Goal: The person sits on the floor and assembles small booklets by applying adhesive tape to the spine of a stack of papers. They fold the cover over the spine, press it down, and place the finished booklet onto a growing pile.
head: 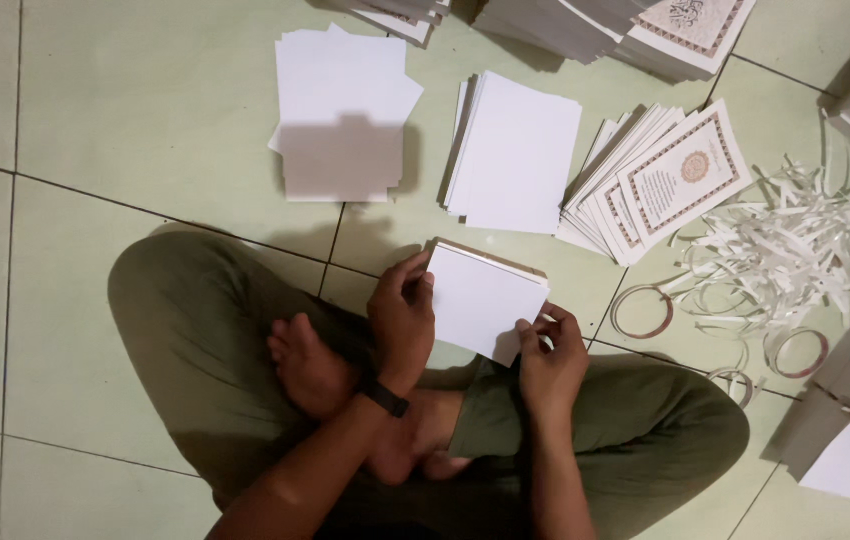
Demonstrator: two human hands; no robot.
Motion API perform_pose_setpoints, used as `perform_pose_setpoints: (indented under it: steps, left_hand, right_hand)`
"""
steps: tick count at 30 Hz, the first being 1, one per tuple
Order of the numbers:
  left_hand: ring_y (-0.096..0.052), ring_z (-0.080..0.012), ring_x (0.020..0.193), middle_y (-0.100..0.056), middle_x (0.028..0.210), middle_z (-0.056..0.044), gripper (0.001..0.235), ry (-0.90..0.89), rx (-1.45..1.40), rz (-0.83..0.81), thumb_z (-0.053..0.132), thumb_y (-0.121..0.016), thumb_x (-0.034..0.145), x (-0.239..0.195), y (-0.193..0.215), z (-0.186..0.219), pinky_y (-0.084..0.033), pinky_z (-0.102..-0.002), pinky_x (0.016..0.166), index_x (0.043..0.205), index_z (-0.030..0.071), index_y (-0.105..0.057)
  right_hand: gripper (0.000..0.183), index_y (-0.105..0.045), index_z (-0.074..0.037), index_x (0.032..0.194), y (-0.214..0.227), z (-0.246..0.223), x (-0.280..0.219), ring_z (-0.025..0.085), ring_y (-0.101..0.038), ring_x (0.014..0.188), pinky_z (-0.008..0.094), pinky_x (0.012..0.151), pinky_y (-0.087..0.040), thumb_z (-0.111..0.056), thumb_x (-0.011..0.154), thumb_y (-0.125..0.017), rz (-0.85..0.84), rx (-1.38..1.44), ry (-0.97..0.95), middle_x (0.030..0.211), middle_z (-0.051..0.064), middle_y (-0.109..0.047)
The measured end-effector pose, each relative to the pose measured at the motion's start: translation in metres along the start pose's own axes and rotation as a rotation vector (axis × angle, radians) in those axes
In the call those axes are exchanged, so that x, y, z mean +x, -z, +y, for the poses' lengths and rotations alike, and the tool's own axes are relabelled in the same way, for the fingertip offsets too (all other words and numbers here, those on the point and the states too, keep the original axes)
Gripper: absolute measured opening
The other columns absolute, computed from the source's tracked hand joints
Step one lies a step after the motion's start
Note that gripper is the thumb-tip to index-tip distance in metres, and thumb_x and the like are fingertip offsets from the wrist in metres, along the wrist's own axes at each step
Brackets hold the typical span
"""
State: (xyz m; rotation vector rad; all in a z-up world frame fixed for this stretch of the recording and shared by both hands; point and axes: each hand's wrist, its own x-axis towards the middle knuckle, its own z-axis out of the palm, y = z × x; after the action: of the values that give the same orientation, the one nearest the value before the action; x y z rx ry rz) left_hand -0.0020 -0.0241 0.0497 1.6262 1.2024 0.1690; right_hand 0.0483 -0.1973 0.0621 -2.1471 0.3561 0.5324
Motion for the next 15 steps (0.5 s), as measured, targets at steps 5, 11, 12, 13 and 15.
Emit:
perform_pose_setpoints:
  steps: [5, 11, 12, 13, 15]
  left_hand:
    - [-0.071, -0.0289, 0.106, -0.071, 0.110, -0.015, 0.028, 0.055, -0.044, -0.096, 0.010, -0.063, 0.102, 0.003, 0.004, 0.002, -0.058, -0.036, 0.092, 0.128, 0.006, -0.071]
    - [-0.071, -0.0311, 0.106, -0.072, 0.107, -0.016, 0.027, 0.036, -0.018, -0.070, 0.009, -0.066, 0.100, 0.001, 0.004, 0.010, -0.058, -0.039, 0.090, 0.126, 0.006, -0.074]
    - [-0.072, -0.0286, 0.106, -0.072, 0.108, -0.015, 0.028, 0.054, -0.027, -0.081, 0.010, -0.064, 0.102, 0.002, 0.004, 0.009, -0.058, -0.037, 0.091, 0.128, 0.006, -0.073]
    - [-0.072, -0.0286, 0.106, -0.072, 0.108, -0.015, 0.028, 0.053, -0.025, -0.080, 0.010, -0.064, 0.102, 0.001, 0.003, 0.007, -0.058, -0.037, 0.091, 0.128, 0.006, -0.073]
    - [-0.071, -0.0322, 0.104, -0.071, 0.106, -0.018, 0.029, 0.044, -0.032, -0.061, 0.008, -0.066, 0.100, 0.002, 0.000, 0.001, -0.058, -0.039, 0.088, 0.128, 0.004, -0.072]
  right_hand:
    - [0.035, -0.068, 0.002, 0.125, -0.004, 0.005, 0.003, 0.028, -0.068, 0.094, 0.048, 0.089, -0.059, -0.001, 0.092, -0.077, 0.033, -0.005, 0.017, 0.088, 0.019, -0.069]
    - [0.042, -0.065, -0.002, 0.133, -0.004, -0.007, -0.003, 0.032, -0.071, 0.098, 0.050, 0.088, -0.059, -0.002, 0.093, -0.077, 0.070, -0.021, 0.045, 0.089, 0.019, -0.069]
    - [0.042, -0.066, -0.002, 0.134, -0.005, -0.005, -0.002, 0.033, -0.071, 0.098, 0.049, 0.088, -0.059, -0.002, 0.093, -0.077, 0.077, -0.034, 0.058, 0.089, 0.020, -0.070]
    - [0.042, -0.066, -0.002, 0.134, -0.005, -0.004, -0.002, 0.033, -0.071, 0.098, 0.049, 0.088, -0.059, -0.002, 0.093, -0.077, 0.077, -0.032, 0.058, 0.089, 0.020, -0.070]
    - [0.042, -0.067, 0.002, 0.134, -0.006, -0.002, 0.000, 0.035, -0.072, 0.100, 0.049, 0.087, -0.059, -0.001, 0.093, -0.077, 0.077, -0.011, 0.047, 0.091, 0.025, -0.071]
